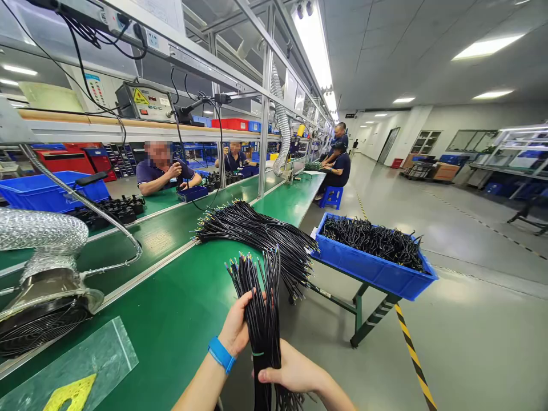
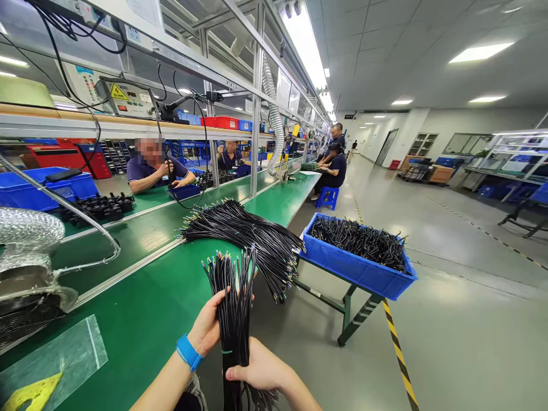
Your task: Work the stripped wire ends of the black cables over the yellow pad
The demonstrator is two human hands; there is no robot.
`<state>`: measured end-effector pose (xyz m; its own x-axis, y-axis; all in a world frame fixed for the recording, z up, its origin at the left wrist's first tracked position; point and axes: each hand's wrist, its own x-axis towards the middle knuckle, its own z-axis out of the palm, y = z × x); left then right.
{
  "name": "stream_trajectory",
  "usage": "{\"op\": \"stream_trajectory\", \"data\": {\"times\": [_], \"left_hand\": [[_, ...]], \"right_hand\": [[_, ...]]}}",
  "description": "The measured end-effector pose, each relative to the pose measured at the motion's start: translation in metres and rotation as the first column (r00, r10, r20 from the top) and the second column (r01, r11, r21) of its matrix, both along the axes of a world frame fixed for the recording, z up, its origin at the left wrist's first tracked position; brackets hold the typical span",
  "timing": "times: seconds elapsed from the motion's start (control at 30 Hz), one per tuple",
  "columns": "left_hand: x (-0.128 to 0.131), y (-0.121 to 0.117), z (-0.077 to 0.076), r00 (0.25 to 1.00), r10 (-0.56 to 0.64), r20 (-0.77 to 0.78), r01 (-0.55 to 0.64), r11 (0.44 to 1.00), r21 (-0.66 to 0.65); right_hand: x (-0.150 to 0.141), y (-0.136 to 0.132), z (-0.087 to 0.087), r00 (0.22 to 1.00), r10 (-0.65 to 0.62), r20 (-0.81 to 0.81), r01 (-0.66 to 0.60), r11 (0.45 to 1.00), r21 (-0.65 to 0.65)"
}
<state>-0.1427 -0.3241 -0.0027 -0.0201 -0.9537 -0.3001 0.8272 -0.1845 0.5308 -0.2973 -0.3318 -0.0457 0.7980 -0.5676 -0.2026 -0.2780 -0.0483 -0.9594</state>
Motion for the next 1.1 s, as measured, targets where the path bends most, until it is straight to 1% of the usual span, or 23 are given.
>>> {"op": "stream_trajectory", "data": {"times": [0.1,0.2,0.3,0.37,0.47,0.53,0.63,0.83,0.97,1.1], "left_hand": [[-0.002,0.004,0.005,0.993,-0.107,-0.040,0.104,0.991,-0.086],[-0.004,0.008,0.010,0.986,-0.161,-0.034,0.154,0.977,-0.144],[-0.007,0.012,0.011,0.990,-0.143,0.016,0.144,0.979,-0.146],[-0.009,0.014,0.011,0.993,-0.082,0.087,0.095,0.984,-0.152],[-0.013,0.017,0.011,0.972,0.031,0.231,0.015,0.981,-0.196],[-0.014,0.018,0.012,0.952,0.065,0.299,0.000,0.977,-0.214],[-0.016,0.020,0.014,0.940,0.068,0.334,0.004,0.978,-0.209],[-0.018,0.021,0.014,0.920,0.044,0.389,0.041,0.977,-0.209],[-0.024,0.021,0.013,0.896,0.039,0.441,0.050,0.981,-0.187],[-0.029,0.022,0.016,0.881,0.047,0.471,0.057,0.977,-0.204]], "right_hand": [[-0.002,-0.001,0.005,0.993,0.092,0.078,-0.100,0.990,0.104],[-0.003,-0.002,0.012,0.980,0.152,0.124,-0.170,0.975,0.145],[-0.003,-0.004,0.015,0.971,0.203,0.125,-0.219,0.966,0.139],[-0.002,-0.005,0.012,0.966,0.231,0.115,-0.245,0.960,0.133],[-0.002,-0.006,0.003,0.970,0.229,0.085,-0.236,0.968,0.086],[-0.002,-0.006,-0.004,0.979,0.198,0.047,-0.199,0.980,0.020],[-0.002,-0.007,-0.013,0.985,0.173,-0.018,-0.173,0.984,-0.041],[-0.003,-0.008,-0.027,0.988,0.140,-0.068,-0.142,0.990,-0.025],[-0.003,-0.007,-0.047,0.989,0.078,-0.124,-0.085,0.995,-0.050],[-0.001,-0.008,-0.065,0.990,0.061,-0.129,-0.074,0.992,-0.099]]}}
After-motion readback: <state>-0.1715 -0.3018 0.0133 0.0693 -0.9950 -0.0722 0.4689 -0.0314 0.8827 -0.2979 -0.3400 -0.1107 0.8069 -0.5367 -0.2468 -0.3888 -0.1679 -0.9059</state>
